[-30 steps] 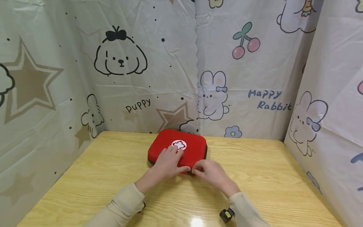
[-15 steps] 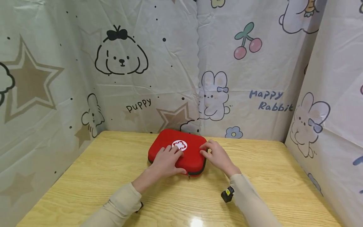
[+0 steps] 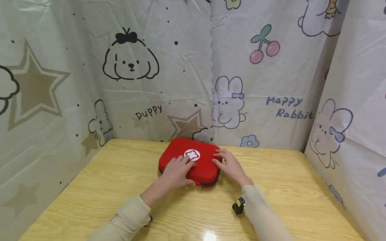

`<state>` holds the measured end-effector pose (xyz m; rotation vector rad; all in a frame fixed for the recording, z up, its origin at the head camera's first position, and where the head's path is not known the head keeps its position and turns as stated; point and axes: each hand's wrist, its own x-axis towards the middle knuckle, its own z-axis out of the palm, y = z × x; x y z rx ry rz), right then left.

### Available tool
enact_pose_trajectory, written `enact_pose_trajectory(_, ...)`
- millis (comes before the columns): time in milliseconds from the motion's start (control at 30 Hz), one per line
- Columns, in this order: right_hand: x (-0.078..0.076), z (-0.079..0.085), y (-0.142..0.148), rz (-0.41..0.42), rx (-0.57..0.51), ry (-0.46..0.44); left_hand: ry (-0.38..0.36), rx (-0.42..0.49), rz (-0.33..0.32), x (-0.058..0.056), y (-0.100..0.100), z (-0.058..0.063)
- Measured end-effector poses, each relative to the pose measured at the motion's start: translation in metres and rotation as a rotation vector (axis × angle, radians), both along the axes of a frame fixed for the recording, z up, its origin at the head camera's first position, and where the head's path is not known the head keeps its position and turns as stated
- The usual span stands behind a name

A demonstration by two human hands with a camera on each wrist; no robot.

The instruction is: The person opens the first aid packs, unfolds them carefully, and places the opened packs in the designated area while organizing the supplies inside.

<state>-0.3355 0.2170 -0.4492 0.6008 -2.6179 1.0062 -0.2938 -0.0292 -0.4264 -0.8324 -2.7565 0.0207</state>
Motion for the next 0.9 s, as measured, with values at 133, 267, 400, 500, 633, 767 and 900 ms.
enact_pose_trajectory(133,0.005,0.0,-0.002,-0.023,0.016,0.02,-0.006,0.049,-0.017,-0.002,-0.006,-0.001)
enact_pose_trajectory(267,0.011,0.001,-0.006,-0.046,0.034,0.062,-0.014,0.089,-0.042,-0.006,-0.013,-0.001)
enact_pose_trajectory(400,0.018,0.001,-0.009,-0.08,0.054,0.116,-0.039,0.112,-0.069,-0.01,-0.021,-0.003)
enact_pose_trajectory(500,0.024,0.001,-0.011,-0.102,0.082,0.162,-0.046,0.12,-0.075,-0.013,-0.027,-0.004)
enact_pose_trajectory(633,0.032,0.001,-0.012,-0.119,0.116,0.21,-0.034,0.126,-0.072,-0.016,-0.033,-0.002)
enact_pose_trajectory(767,0.039,0.002,-0.014,-0.133,0.131,0.22,-0.039,0.125,-0.055,-0.019,-0.038,0.0)
enact_pose_trajectory(900,0.045,0.002,-0.016,-0.145,0.131,0.204,-0.073,0.13,-0.049,-0.02,-0.041,0.002)
